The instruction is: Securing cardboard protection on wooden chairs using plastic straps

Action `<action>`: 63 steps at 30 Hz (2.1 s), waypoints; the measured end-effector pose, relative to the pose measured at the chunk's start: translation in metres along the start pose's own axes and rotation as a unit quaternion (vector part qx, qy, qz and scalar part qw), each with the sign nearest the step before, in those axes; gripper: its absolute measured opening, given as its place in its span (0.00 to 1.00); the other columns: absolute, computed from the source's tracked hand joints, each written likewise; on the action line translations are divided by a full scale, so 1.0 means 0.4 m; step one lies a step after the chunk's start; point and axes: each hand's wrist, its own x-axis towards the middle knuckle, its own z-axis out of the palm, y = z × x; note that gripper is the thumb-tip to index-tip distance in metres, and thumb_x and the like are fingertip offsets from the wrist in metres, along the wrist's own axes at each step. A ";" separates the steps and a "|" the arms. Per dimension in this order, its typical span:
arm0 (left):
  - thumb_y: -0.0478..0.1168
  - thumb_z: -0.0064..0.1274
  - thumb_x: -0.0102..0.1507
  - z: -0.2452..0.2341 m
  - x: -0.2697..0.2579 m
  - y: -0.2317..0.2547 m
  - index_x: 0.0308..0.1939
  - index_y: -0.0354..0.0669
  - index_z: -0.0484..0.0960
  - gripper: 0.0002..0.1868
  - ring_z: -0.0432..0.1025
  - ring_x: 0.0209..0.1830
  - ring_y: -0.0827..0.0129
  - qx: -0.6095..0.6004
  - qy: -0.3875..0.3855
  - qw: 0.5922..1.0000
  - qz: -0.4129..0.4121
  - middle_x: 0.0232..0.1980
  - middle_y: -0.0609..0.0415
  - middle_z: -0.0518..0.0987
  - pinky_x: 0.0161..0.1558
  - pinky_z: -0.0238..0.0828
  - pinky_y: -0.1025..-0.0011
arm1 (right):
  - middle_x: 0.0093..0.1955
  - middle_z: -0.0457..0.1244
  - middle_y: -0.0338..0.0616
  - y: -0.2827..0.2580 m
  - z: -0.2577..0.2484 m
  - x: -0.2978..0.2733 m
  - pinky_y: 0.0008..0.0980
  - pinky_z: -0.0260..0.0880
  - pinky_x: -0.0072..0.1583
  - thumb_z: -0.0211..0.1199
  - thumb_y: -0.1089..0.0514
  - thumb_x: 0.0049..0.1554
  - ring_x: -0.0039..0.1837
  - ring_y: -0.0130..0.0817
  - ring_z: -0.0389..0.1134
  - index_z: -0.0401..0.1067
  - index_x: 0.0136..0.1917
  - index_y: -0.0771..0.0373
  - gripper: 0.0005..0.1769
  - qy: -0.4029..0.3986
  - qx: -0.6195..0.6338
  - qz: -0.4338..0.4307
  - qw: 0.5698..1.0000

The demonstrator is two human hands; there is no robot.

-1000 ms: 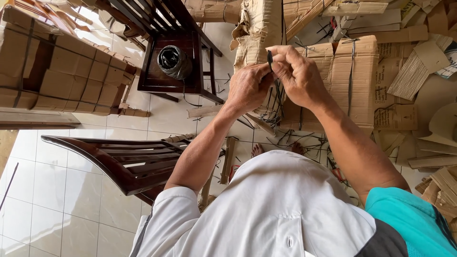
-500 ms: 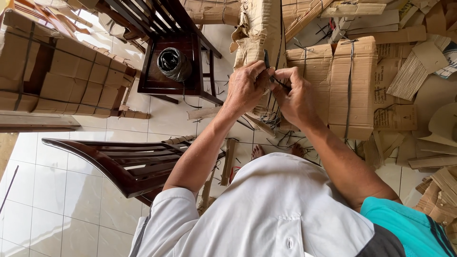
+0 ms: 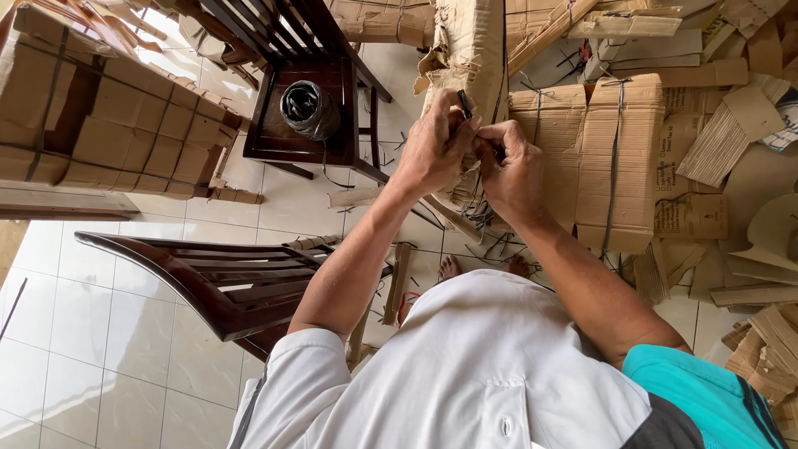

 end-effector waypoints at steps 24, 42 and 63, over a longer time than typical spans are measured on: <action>0.38 0.51 0.60 -0.016 0.006 -0.070 0.38 0.37 0.82 0.09 0.76 0.38 0.72 -0.366 0.010 0.929 0.048 0.39 0.44 0.81 0.42 0.76 0.77 | 0.40 0.58 0.33 0.083 -0.079 0.043 0.06 0.55 0.38 0.55 0.60 0.68 0.39 0.10 0.53 0.69 0.46 0.62 0.08 -0.226 0.310 0.159 0.910; 0.35 0.51 0.70 0.015 -0.040 -0.037 0.44 0.38 0.83 0.06 0.80 0.41 0.51 0.058 0.090 0.941 0.321 0.44 0.46 0.81 0.44 0.78 0.63 | 0.41 0.56 0.31 0.073 -0.073 0.036 0.05 0.46 0.32 0.57 0.54 0.67 0.35 0.08 0.52 0.67 0.49 0.61 0.09 -0.190 0.425 0.272 0.842; 0.40 0.47 0.73 0.031 -0.081 -0.019 0.35 0.40 0.80 0.14 0.77 0.50 0.65 -0.195 0.122 0.962 0.150 0.38 0.49 0.84 0.58 0.71 0.61 | 0.26 0.59 0.36 0.086 -0.126 -0.087 0.21 0.51 0.37 0.56 0.63 0.69 0.31 0.18 0.49 0.71 0.36 0.60 0.17 -0.156 0.059 0.142 0.976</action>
